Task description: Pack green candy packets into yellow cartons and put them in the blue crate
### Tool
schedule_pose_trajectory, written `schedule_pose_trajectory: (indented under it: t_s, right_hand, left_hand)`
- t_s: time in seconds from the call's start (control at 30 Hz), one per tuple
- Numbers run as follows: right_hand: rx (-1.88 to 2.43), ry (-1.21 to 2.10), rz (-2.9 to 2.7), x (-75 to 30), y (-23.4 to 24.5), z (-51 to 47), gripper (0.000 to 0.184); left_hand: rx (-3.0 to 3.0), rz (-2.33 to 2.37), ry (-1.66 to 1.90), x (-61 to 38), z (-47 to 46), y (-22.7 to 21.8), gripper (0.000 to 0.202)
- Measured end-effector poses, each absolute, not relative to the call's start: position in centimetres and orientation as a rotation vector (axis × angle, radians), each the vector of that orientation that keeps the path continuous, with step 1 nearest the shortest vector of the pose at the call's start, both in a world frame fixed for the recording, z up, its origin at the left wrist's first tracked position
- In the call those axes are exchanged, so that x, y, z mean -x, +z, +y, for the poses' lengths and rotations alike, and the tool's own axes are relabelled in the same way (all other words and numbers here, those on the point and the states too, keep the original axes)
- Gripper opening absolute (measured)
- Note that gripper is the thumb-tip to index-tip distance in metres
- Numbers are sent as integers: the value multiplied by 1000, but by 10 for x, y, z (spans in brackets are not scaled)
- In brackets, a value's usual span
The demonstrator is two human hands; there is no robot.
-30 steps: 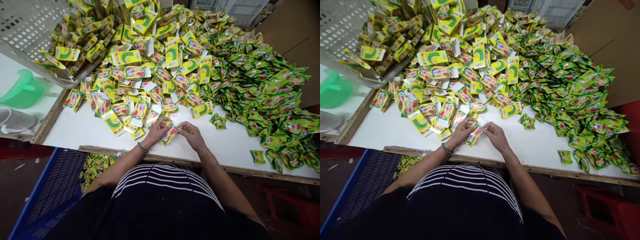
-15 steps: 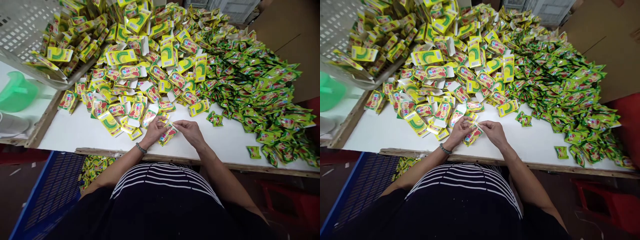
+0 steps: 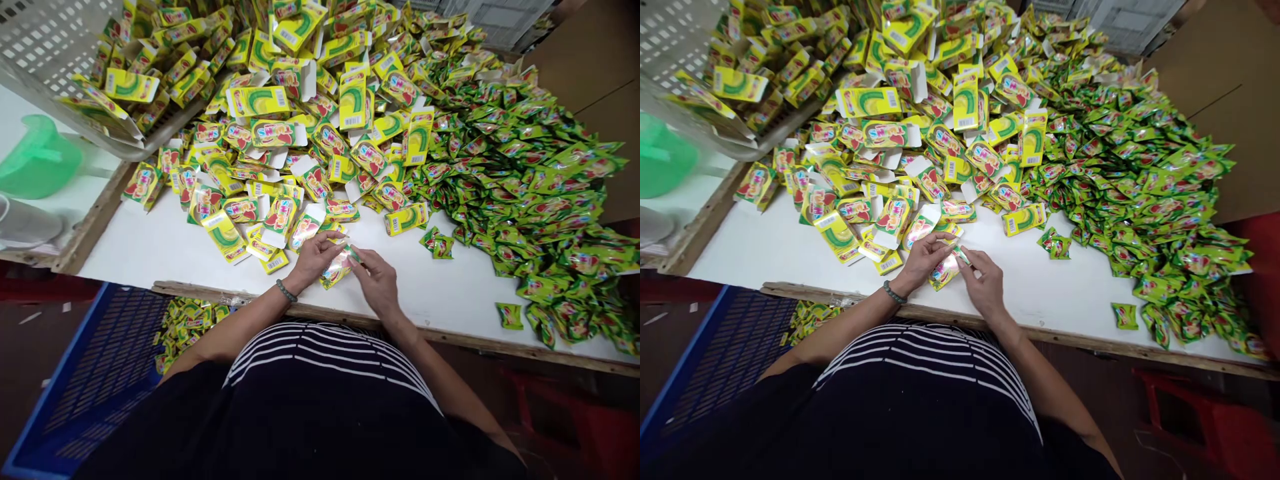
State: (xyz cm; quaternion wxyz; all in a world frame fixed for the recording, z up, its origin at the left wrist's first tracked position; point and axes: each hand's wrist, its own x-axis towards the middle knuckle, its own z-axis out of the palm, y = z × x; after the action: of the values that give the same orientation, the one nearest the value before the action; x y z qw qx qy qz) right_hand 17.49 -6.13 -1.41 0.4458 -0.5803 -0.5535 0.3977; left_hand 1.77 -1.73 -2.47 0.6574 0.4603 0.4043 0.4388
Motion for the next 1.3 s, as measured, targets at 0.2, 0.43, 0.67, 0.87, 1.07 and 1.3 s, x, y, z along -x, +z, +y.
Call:
schedule_pose_trajectory:
  t_s: [0.2,0.43,0.67,0.87,1.07,1.3]
  right_hand:
    - [1435,890,-1449,-167,-15,-60,30]
    - [1746,560,-1345,-233,-22,-11,38]
    - [2044,296,-1365,-292,-50,45,85]
    - [1567,587,-1499,-269,-31,0,28]
    - [1165,1056,-1744,-241,-2,-23,16]
    - [1589,459,-2049,-232,-29,57,40]
  left_hand:
    - [-1177,952,955,-15,-17,-22,39]
    - [-1400,720,436,-7,-14,-18,35]
    - [-1430,860,489,-14,-5,-25,38]
    - [-1040,1103,866,-13,6,-28,53]
    - [-728,860,624,-7,6,-17,57]
    - [-812,899,677,-13,3,-20,48]
